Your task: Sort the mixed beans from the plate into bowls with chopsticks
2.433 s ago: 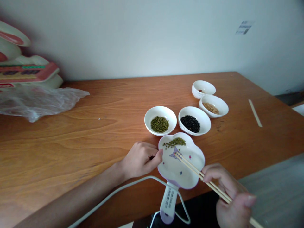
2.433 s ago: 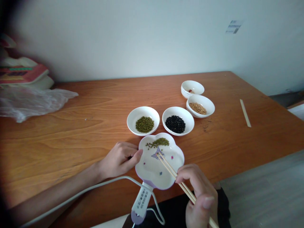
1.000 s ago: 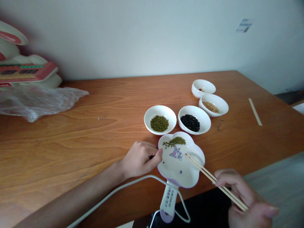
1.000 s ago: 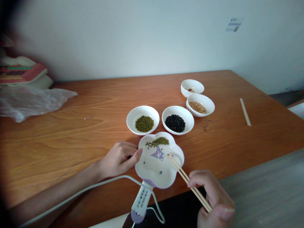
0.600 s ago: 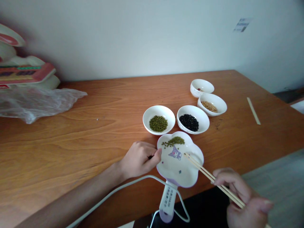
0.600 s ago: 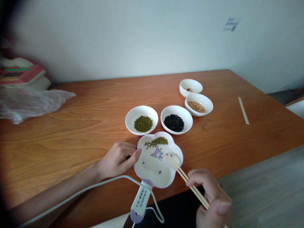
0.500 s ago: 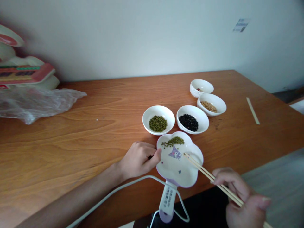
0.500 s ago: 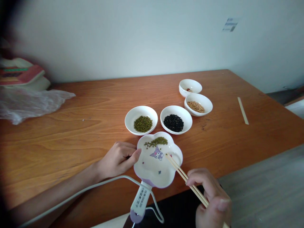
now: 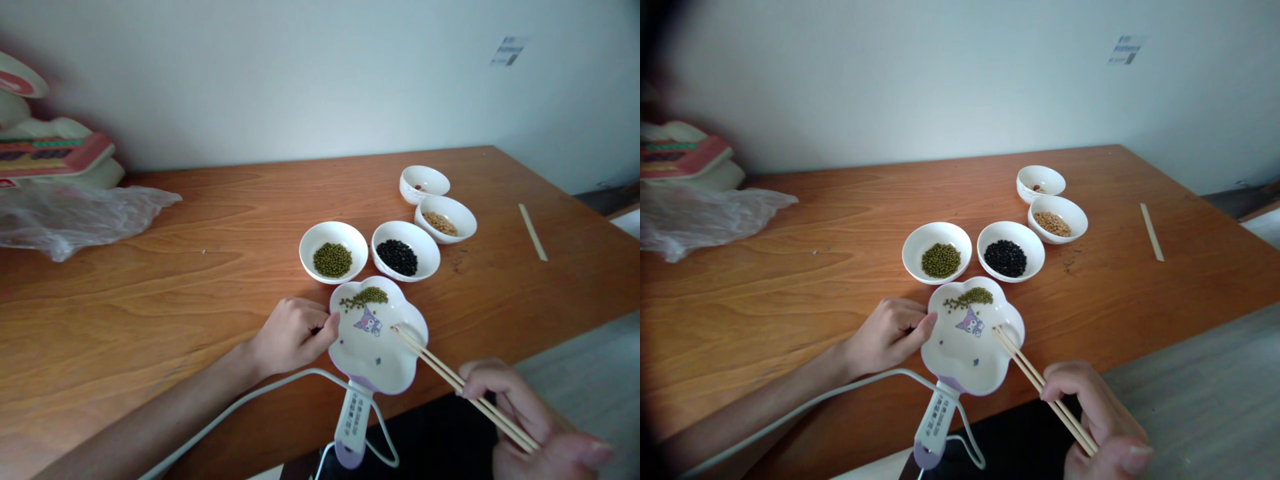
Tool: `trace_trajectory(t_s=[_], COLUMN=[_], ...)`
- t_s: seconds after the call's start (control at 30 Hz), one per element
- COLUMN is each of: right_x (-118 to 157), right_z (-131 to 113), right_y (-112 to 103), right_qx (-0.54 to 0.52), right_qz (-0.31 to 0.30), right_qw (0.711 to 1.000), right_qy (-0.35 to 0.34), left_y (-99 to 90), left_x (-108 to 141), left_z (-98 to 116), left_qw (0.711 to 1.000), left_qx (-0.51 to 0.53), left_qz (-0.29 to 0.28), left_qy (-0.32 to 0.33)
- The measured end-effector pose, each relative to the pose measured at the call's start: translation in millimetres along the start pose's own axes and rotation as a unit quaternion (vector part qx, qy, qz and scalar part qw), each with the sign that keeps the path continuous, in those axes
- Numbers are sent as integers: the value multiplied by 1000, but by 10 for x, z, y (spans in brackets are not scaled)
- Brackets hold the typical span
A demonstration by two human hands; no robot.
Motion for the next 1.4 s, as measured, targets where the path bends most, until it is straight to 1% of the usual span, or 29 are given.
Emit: trace_trajectory(t_s=[0.1,0.27,0.37,0.43,0.47,0.57,0.63,0.73,0.87,1.03,1.23,1.3,1.4], right_x=[-12,7,22,17,10,-9,-3,19,9,-58,-19,-15,-27], right_z=[50,91,41,0,-12,-5,11,34,77,45,-83,-71,3], right_y=[27,214,262,238,206,99,72,127,229,283,304,328,383], right_qx=[0,-35,-55,-53,-49,-34,-29,-26,-32,-50,-44,-49,-61], right_qz=[-16,-76,-83,-80,-69,-18,-1,-24,-62,-76,-86,-92,-112], right_qw=[1000,996,993,994,995,999,999,999,997,995,995,995,992], right_qy=[5,-44,-57,-60,-56,-13,14,27,8,-27,1,-3,-26], left_y=[-2,-5,-4,-3,-3,-3,-6,-14,-22,-24,-16,-14,-17], left_x=[0,-8,-10,-9,-9,-11,-15,-18,-21,-24,-27,-27,-23], left_z=[2,13,9,8,8,10,15,29,57,69,39,34,42], left_qw=[1000,1000,1000,1000,1000,1000,1000,1000,1000,1000,1000,1000,1000], left_qx=[3,7,5,4,3,0,-1,2,9,9,2,-2,-2], left_qz=[0,2,3,2,2,1,2,8,9,5,4,2,2], left_qy=[-2,4,3,3,4,6,6,9,18,23,13,10,13])
Point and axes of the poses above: each hand's wrist, its own x-axis away from the middle knuckle, its own y-axis out of the palm, z = x × y, the point moved 5 cm from there along -x, towards the middle knuckle, and after that the axes turned 15 degrees about x, right-handed, at the moved point
